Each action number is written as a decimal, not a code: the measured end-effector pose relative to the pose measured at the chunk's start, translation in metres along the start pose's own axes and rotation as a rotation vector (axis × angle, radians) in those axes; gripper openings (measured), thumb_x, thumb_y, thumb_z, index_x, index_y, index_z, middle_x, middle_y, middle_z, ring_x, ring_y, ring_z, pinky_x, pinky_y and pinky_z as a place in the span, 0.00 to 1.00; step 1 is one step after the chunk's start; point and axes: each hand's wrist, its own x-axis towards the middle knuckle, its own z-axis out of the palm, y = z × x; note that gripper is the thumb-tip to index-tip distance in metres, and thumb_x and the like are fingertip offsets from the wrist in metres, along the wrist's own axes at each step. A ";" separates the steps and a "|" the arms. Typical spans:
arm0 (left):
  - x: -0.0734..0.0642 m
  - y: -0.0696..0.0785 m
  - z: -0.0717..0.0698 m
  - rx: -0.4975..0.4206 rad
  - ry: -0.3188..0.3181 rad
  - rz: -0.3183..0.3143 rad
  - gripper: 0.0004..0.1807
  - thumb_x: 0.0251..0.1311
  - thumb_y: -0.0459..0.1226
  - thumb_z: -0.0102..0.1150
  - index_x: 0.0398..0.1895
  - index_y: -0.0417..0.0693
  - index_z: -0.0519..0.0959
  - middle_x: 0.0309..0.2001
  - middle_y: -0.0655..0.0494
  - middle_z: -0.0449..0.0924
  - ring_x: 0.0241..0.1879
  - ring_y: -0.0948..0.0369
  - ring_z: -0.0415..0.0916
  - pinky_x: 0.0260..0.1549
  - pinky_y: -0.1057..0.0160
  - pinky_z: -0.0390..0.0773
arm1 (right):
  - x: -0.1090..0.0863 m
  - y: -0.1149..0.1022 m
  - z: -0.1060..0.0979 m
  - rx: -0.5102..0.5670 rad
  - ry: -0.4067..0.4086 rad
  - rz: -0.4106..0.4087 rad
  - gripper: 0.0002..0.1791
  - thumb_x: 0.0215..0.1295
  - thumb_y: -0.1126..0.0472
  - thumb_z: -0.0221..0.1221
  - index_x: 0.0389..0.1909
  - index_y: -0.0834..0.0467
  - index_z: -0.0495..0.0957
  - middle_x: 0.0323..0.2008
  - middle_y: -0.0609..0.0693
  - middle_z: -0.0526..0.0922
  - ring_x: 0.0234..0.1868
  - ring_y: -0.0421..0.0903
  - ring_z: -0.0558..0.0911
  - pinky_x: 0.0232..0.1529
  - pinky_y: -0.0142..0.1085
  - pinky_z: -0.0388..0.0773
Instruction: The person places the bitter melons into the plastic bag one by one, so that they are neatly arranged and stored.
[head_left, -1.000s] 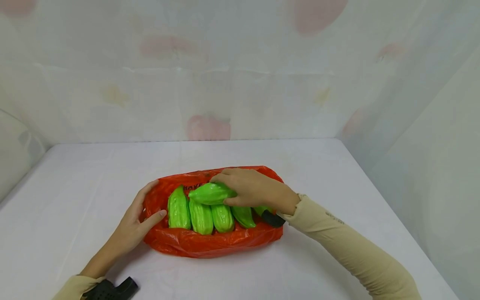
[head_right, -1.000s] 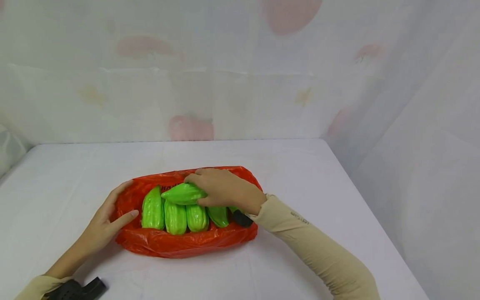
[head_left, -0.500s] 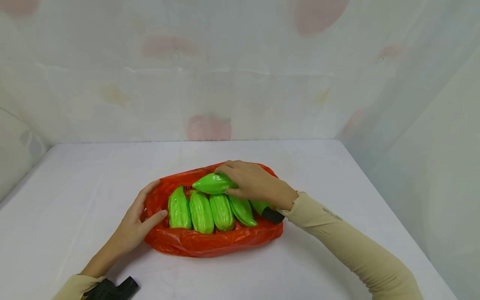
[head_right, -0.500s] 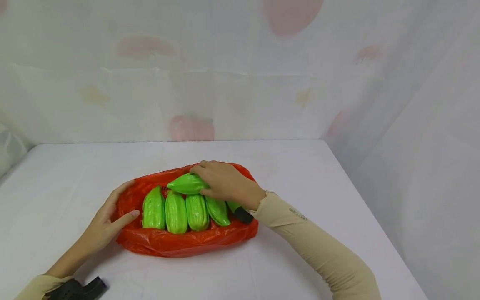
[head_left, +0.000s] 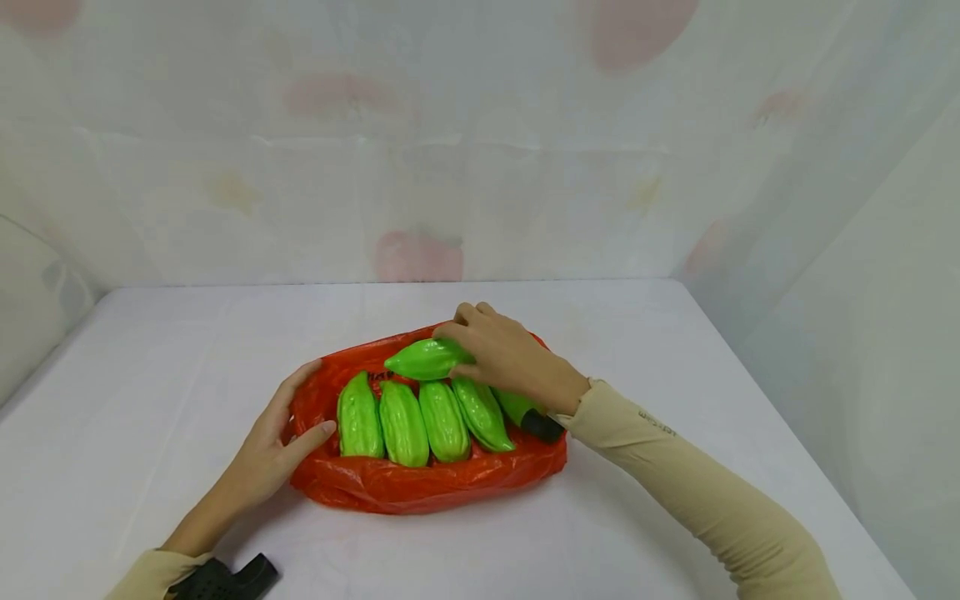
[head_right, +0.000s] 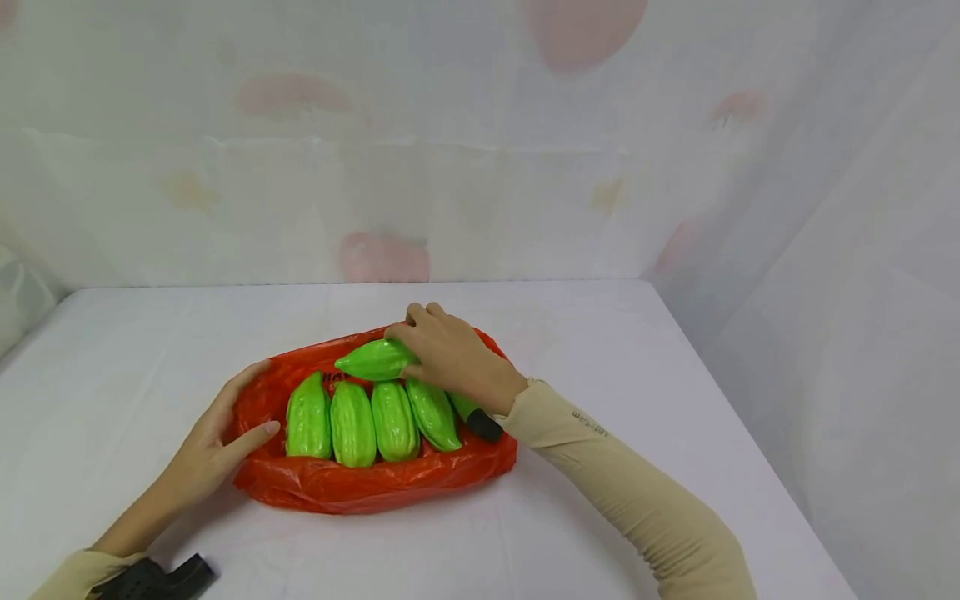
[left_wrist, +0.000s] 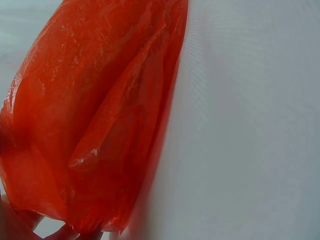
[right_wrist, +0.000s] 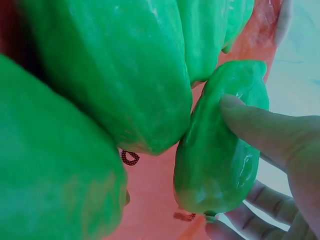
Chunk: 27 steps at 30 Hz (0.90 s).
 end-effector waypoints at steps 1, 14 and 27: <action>0.000 0.000 0.000 -0.003 -0.001 -0.001 0.40 0.68 0.32 0.54 0.79 0.57 0.50 0.70 0.46 0.62 0.58 0.73 0.69 0.45 0.74 0.78 | 0.000 0.000 0.000 0.008 -0.003 0.007 0.26 0.63 0.51 0.67 0.61 0.50 0.75 0.51 0.52 0.76 0.51 0.50 0.74 0.47 0.39 0.80; 0.001 0.004 0.001 -0.032 -0.007 0.024 0.40 0.67 0.31 0.55 0.78 0.58 0.51 0.70 0.47 0.62 0.60 0.71 0.69 0.47 0.75 0.77 | 0.001 -0.001 0.002 -0.025 0.028 0.094 0.22 0.64 0.53 0.65 0.59 0.49 0.77 0.49 0.54 0.75 0.46 0.50 0.75 0.37 0.42 0.82; 0.001 0.005 0.001 -0.024 -0.010 0.026 0.41 0.67 0.30 0.56 0.79 0.57 0.51 0.70 0.46 0.62 0.60 0.72 0.68 0.47 0.75 0.77 | 0.004 0.001 0.009 -0.033 0.040 0.128 0.18 0.67 0.51 0.63 0.54 0.52 0.79 0.48 0.54 0.78 0.44 0.50 0.78 0.37 0.42 0.83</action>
